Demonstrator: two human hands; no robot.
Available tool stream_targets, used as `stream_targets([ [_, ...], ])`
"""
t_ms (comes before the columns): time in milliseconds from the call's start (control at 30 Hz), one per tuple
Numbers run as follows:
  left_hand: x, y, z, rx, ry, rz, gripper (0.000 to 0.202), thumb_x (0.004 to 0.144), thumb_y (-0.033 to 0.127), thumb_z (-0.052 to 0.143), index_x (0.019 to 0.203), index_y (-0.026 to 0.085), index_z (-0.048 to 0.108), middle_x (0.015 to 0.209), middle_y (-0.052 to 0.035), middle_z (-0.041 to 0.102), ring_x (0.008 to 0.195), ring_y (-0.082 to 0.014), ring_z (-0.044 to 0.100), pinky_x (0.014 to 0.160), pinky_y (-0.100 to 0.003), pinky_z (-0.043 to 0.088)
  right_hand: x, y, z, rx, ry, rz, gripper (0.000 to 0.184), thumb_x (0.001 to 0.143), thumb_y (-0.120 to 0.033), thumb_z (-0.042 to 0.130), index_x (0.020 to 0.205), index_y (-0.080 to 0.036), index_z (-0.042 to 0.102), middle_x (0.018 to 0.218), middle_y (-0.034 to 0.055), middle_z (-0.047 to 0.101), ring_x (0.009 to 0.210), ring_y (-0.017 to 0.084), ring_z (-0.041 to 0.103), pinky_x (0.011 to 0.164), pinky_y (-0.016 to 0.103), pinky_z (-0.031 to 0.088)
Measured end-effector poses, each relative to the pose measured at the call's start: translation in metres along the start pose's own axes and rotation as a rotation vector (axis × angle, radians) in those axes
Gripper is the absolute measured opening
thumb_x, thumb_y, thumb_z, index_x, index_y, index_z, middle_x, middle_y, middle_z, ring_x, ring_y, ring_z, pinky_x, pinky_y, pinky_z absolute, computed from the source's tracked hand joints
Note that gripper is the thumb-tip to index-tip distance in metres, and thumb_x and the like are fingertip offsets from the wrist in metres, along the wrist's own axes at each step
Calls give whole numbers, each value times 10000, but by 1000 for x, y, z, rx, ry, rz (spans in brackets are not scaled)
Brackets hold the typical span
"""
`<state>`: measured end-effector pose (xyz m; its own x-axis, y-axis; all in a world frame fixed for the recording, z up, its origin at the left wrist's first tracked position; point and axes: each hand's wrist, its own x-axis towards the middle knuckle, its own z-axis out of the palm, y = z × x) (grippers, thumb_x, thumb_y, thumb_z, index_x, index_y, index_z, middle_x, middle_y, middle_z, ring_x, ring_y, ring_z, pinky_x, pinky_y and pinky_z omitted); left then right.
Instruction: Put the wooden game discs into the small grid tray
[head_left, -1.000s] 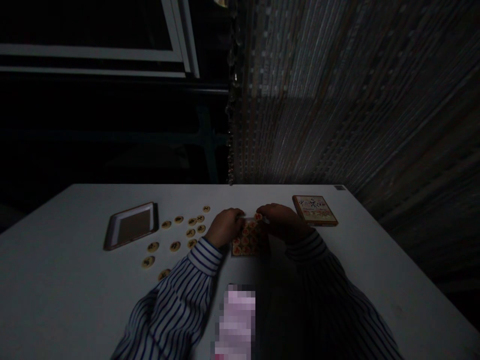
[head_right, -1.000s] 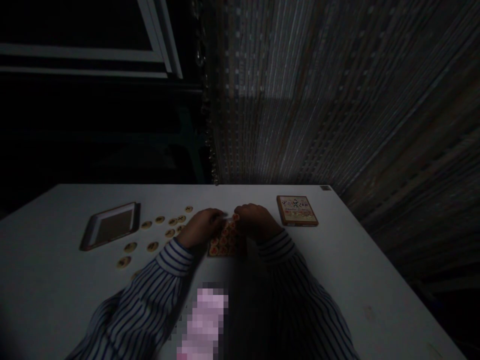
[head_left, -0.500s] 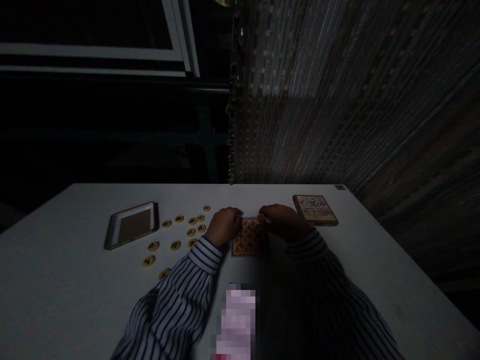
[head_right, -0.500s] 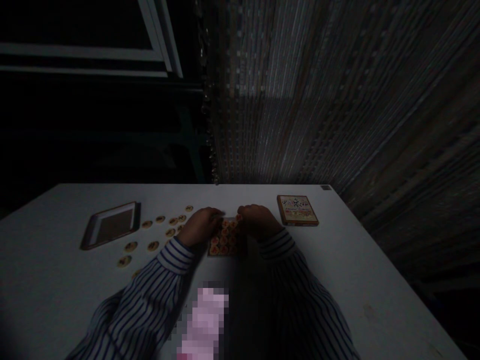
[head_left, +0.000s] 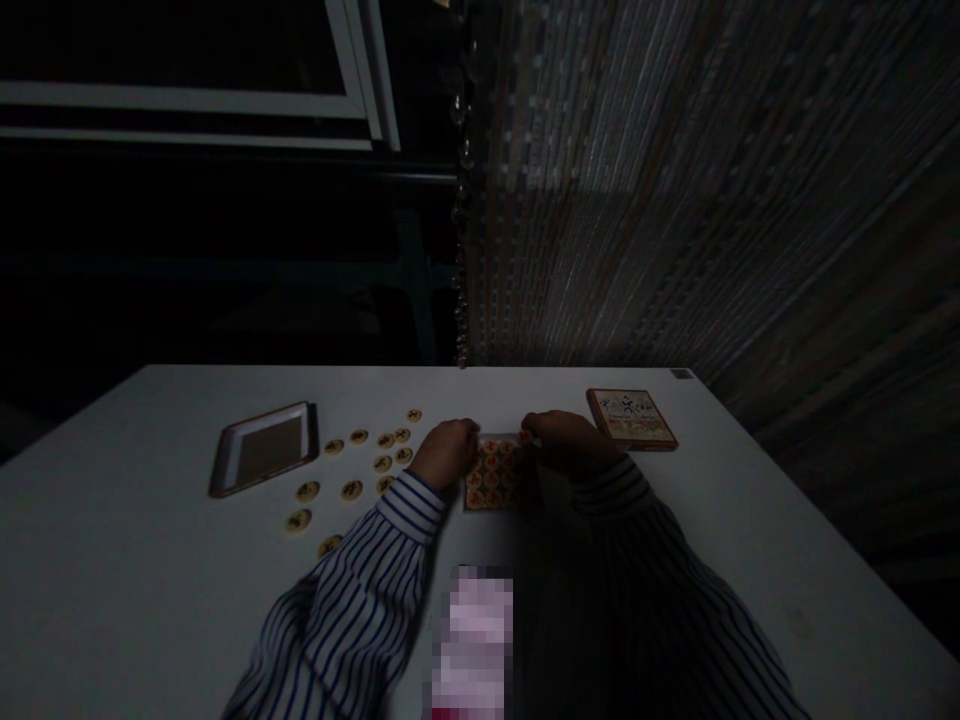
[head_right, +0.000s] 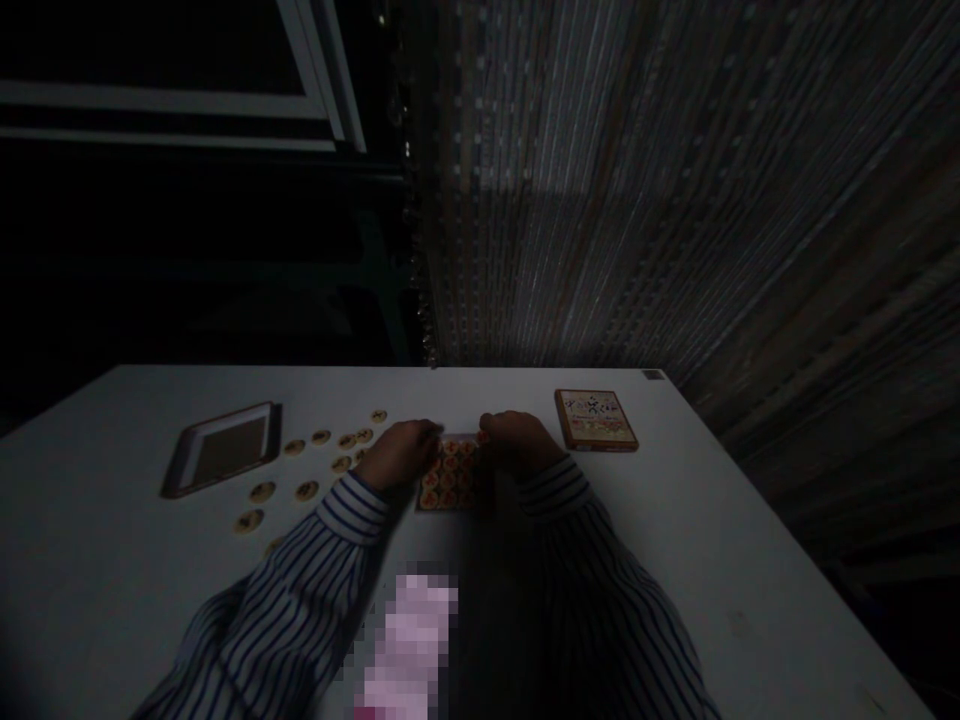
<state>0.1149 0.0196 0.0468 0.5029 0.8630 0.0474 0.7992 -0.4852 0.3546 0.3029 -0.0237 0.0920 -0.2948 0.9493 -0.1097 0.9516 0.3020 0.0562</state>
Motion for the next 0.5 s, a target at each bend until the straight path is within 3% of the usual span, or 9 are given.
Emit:
stream_targets([
  [500, 0, 4, -5, -85, -21, -57, 262, 800, 202, 417, 941, 159, 633, 931, -112, 660, 927, -190, 583, 816, -274, 406, 2, 2, 7, -23, 9, -29, 229, 800, -297, 440, 952, -166, 550, 912, 105, 628, 855, 199, 580, 663, 266, 401],
])
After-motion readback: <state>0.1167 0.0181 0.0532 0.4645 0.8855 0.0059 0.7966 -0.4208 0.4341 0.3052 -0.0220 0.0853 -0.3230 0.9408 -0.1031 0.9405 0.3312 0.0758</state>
